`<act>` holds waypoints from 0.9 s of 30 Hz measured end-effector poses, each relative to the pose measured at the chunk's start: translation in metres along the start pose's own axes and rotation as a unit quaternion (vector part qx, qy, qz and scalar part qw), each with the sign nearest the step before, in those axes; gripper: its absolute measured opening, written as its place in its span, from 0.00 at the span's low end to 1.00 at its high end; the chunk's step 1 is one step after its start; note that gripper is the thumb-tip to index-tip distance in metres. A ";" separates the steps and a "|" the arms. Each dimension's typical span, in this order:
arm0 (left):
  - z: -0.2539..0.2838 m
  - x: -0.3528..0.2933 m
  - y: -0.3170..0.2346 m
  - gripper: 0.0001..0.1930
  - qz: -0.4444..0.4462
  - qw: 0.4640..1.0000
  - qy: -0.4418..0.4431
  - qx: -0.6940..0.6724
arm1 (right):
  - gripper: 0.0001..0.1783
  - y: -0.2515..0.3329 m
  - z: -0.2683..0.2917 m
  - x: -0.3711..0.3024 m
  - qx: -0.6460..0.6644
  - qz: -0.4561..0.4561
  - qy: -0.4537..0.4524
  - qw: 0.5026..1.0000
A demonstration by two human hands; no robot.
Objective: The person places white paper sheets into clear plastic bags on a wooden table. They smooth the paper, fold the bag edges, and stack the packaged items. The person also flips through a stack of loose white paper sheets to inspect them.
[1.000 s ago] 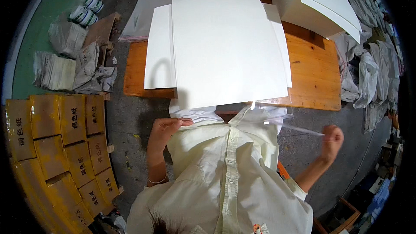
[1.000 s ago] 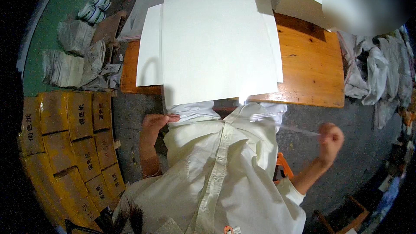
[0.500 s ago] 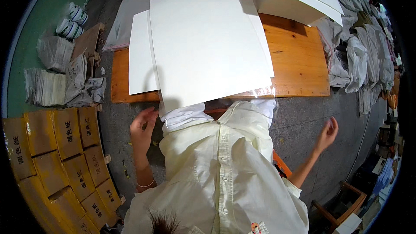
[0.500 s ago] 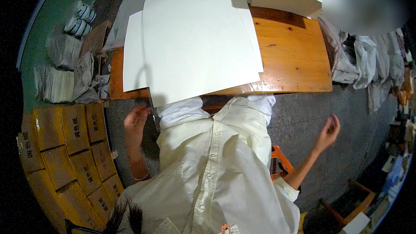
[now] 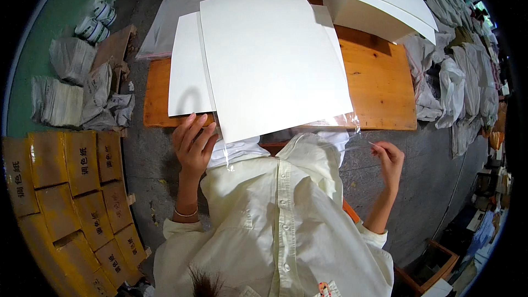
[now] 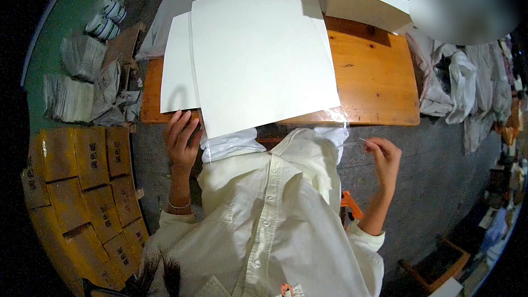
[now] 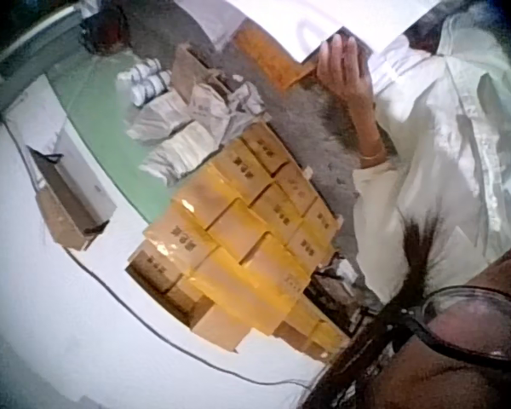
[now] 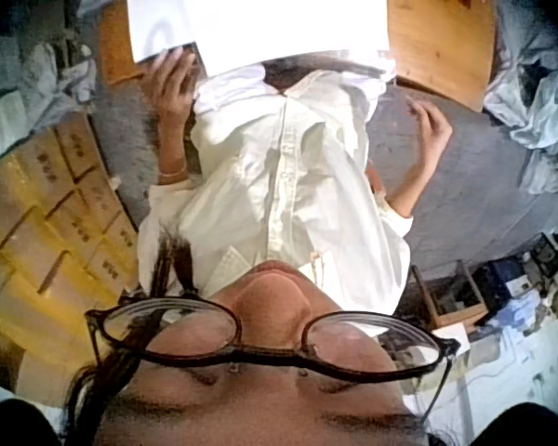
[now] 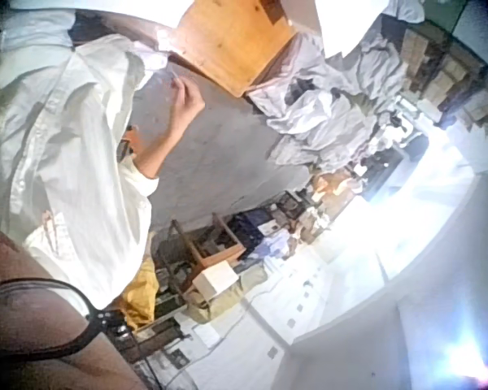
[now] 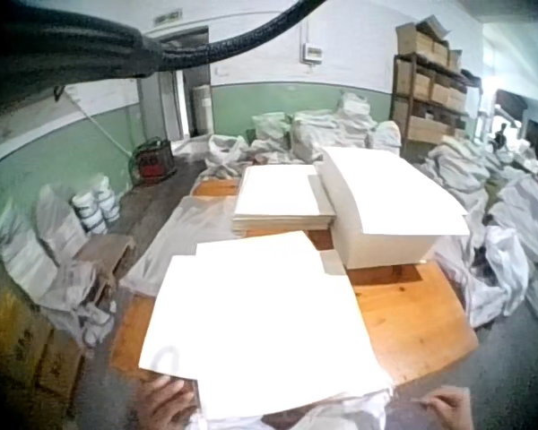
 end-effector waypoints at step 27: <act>0.004 0.020 -0.022 0.08 -0.025 0.993 -0.040 -0.108 | 0.08 0.039 -0.056 0.084 -0.056 0.381 0.042 0.922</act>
Point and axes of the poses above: each hand's wrist, its own x-axis towards the middle knuckle, its own z-axis out of the back of the hand, y = z × x, the point moved 1 cm from there along x, towards the middle knuckle
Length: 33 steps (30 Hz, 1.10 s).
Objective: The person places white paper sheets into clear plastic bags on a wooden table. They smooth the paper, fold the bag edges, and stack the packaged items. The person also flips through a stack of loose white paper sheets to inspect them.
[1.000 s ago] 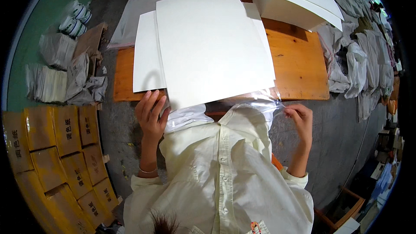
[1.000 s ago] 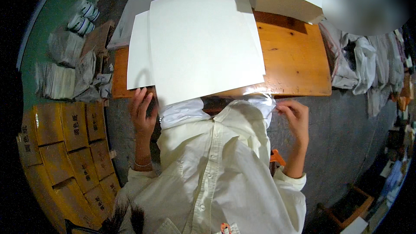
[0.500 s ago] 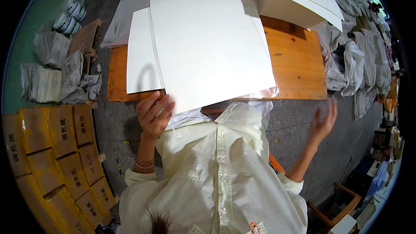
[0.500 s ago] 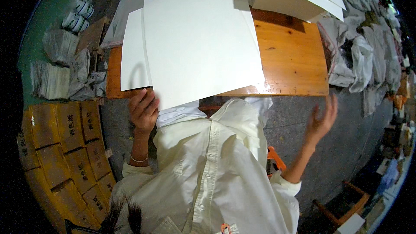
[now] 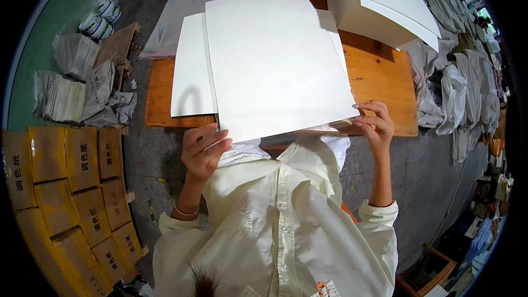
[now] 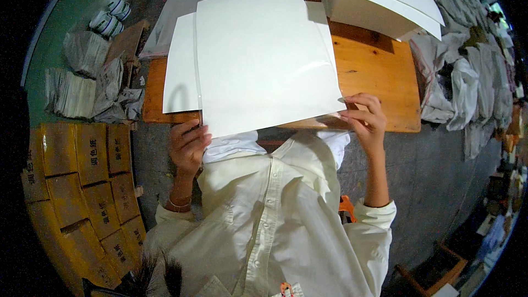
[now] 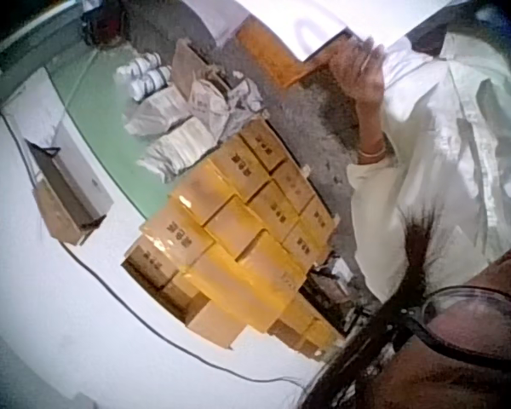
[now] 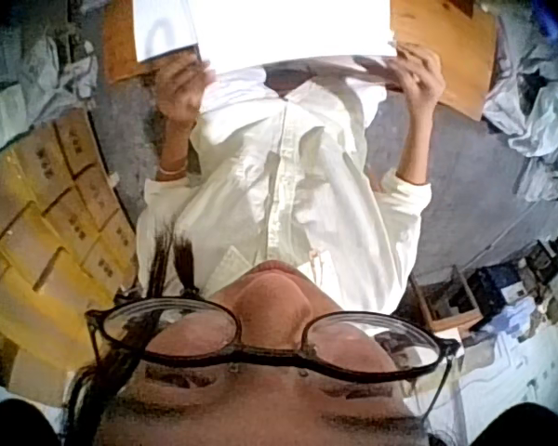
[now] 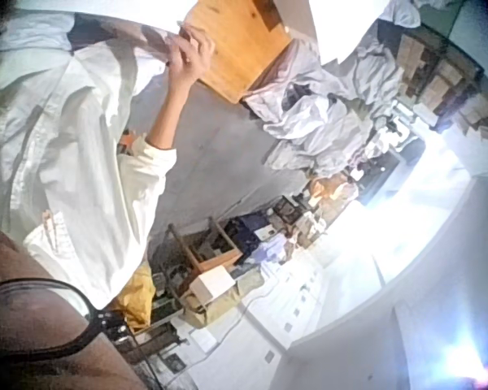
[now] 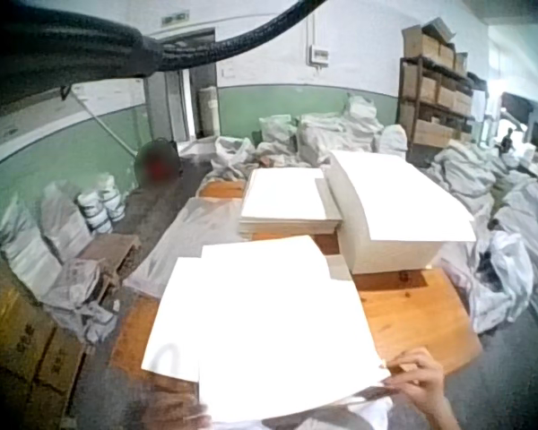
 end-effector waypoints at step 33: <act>0.048 0.079 0.051 0.03 0.091 0.982 0.049 -0.160 | 0.03 0.050 0.009 0.048 0.267 -0.212 0.059 0.938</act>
Point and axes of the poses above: each hand's wrist, its own x-axis towards the middle knuckle, its own z-axis out of the back of the hand, y = z × x, the point moved 1 cm from there along x, towards the middle knuckle
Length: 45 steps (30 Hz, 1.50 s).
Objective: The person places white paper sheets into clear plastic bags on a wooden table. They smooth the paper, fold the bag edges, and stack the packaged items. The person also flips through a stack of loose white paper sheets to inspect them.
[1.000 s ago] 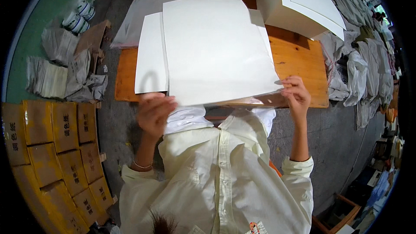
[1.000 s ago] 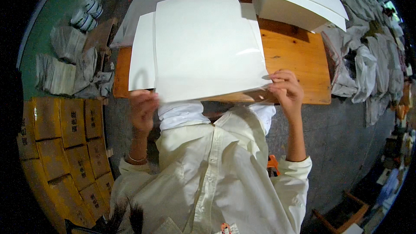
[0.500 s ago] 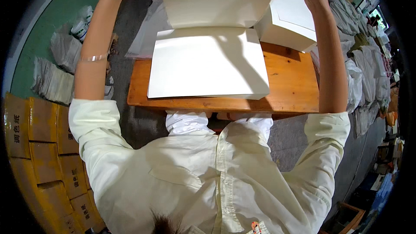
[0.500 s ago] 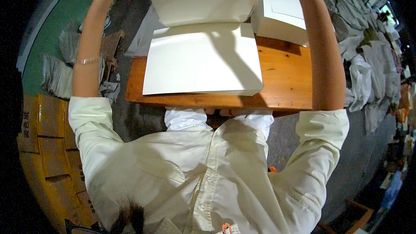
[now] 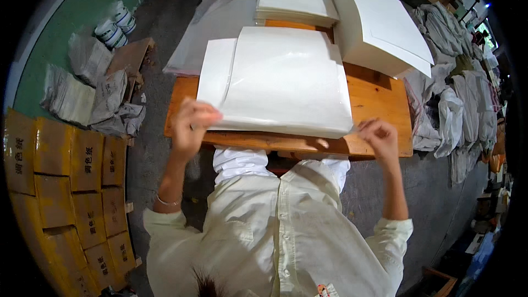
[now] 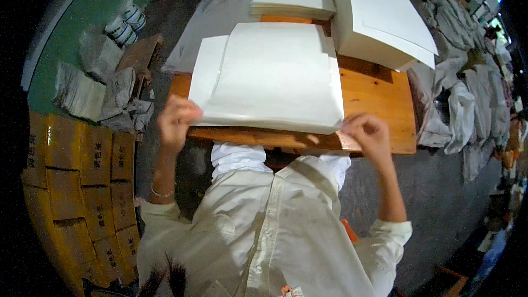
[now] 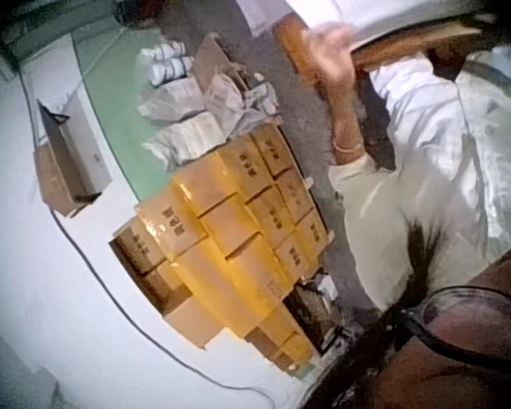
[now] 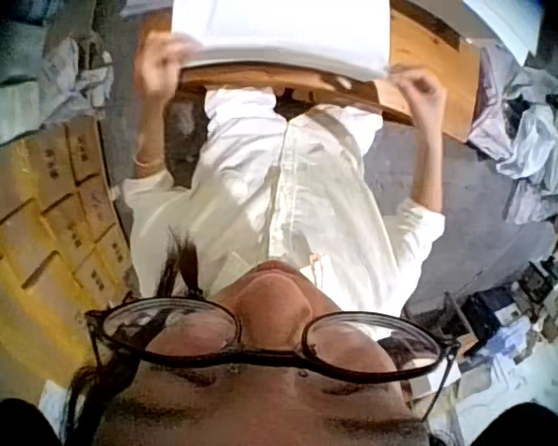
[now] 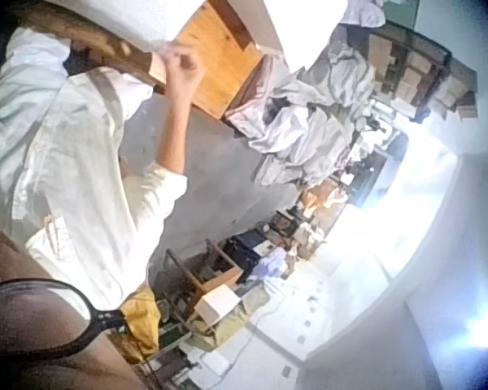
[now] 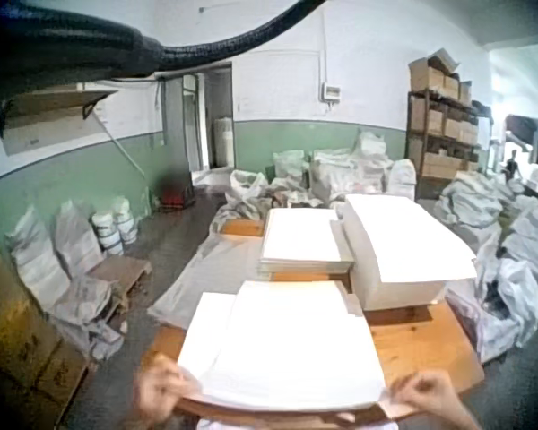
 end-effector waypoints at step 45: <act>-0.054 -0.080 0.000 0.07 0.071 0.992 -0.044 -0.096 | 0.06 -0.081 -0.016 -0.066 0.038 0.065 -0.107 0.991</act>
Point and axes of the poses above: each hand's wrist, its own x-axis towards the middle knuckle, its own z-axis out of the back of the hand, y = z × x, the point moved 1 cm from there along x, towards the middle knuckle
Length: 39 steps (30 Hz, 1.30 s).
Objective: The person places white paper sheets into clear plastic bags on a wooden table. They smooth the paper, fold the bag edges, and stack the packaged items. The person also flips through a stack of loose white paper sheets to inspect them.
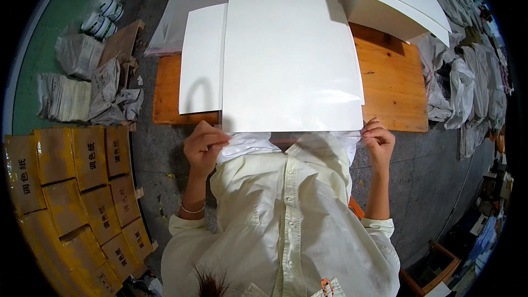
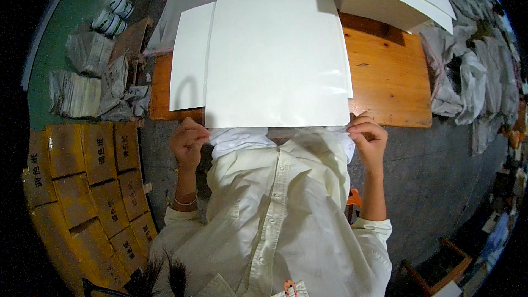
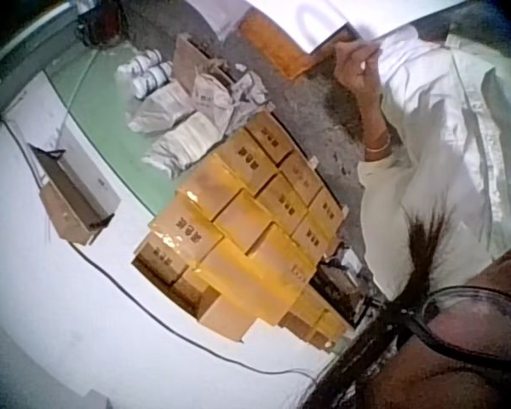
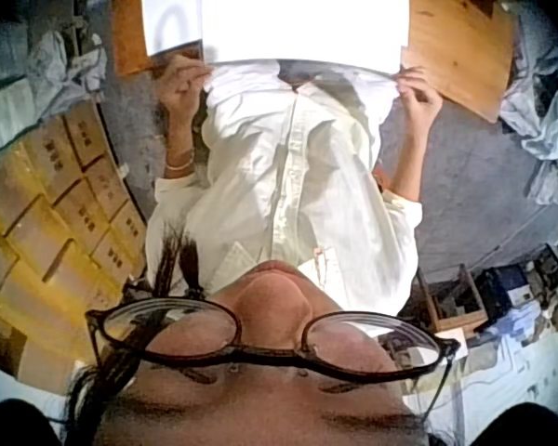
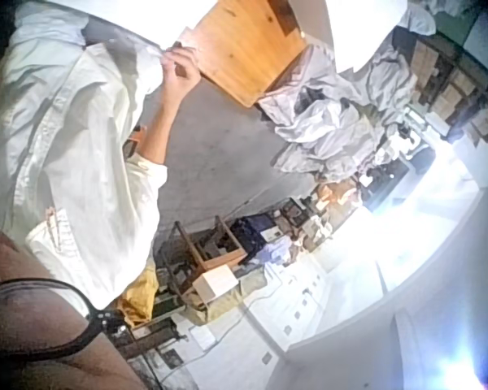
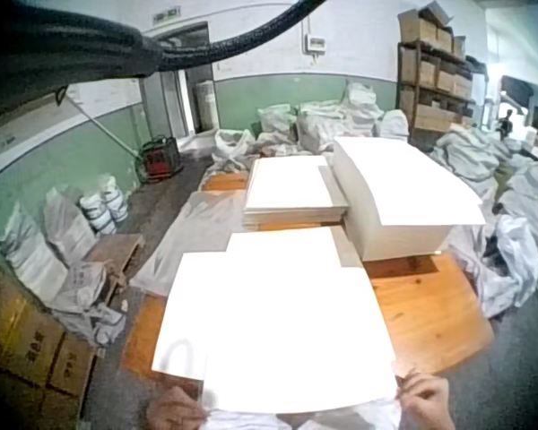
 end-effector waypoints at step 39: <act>-0.030 0.044 0.007 0.06 0.053 0.933 -0.086 0.344 | 0.06 0.014 -0.029 0.055 -0.254 -0.098 -0.157 0.949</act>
Point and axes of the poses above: each hand's wrist, its own x-axis towards the middle knuckle, its own z-axis out of the back of the hand, y = z × x, the point moved 1 cm from there along x, towards the middle knuckle
